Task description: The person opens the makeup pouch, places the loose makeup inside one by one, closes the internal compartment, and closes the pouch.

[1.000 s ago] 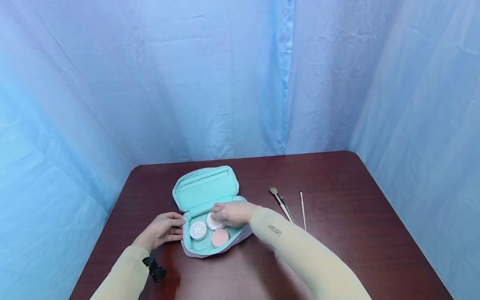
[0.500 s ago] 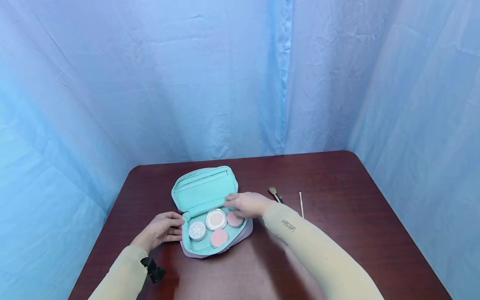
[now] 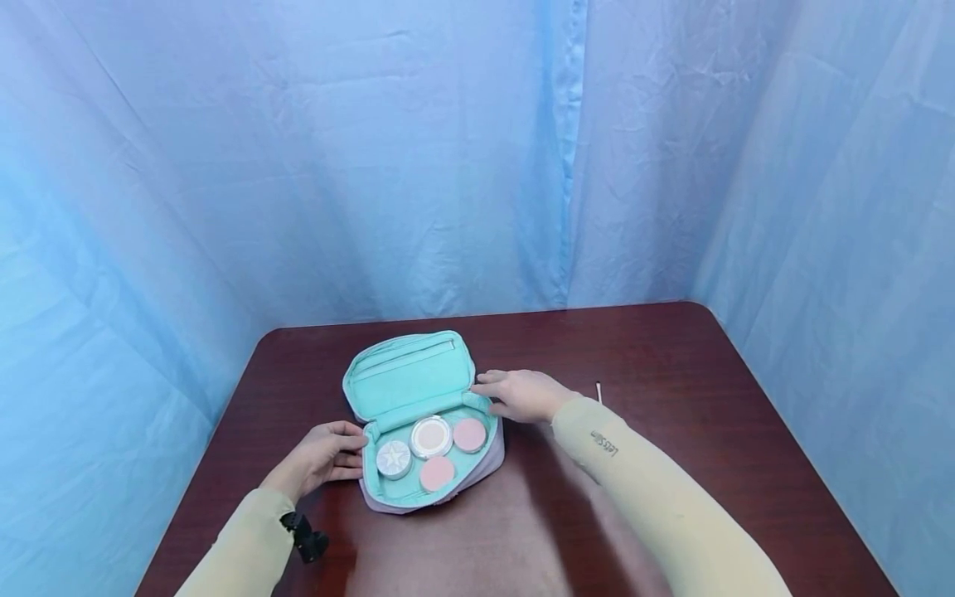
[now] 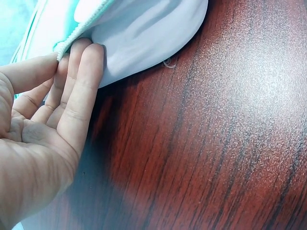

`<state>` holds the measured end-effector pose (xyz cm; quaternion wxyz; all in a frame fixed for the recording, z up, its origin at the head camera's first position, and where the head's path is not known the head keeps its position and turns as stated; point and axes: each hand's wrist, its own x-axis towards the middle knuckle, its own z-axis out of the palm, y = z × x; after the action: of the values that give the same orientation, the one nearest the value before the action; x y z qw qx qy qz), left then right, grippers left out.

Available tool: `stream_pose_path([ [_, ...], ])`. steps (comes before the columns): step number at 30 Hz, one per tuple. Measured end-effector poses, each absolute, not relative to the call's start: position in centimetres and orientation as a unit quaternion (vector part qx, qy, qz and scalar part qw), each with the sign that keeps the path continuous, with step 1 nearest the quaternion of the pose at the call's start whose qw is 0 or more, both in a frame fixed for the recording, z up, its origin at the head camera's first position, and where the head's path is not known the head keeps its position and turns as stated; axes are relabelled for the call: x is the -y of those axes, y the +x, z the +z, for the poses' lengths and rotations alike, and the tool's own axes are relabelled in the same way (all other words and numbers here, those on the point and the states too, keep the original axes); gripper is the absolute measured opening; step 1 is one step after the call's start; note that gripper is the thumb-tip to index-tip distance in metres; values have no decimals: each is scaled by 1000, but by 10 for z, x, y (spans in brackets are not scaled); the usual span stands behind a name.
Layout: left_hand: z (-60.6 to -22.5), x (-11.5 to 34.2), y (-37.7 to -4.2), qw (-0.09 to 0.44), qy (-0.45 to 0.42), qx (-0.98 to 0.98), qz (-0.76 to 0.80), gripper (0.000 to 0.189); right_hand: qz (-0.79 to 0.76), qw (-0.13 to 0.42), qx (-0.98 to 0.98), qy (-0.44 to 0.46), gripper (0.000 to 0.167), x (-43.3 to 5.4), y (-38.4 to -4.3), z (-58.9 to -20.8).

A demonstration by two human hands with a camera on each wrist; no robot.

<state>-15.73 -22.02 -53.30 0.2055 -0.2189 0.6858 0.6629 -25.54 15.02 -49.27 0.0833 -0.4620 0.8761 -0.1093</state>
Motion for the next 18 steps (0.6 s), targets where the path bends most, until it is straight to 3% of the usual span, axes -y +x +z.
stream_pose_path([
  [18, -535, 222, -157, 208, -211, -690, 661, 22, -112, 74, -901, -414, 54, -206, -264, -500],
])
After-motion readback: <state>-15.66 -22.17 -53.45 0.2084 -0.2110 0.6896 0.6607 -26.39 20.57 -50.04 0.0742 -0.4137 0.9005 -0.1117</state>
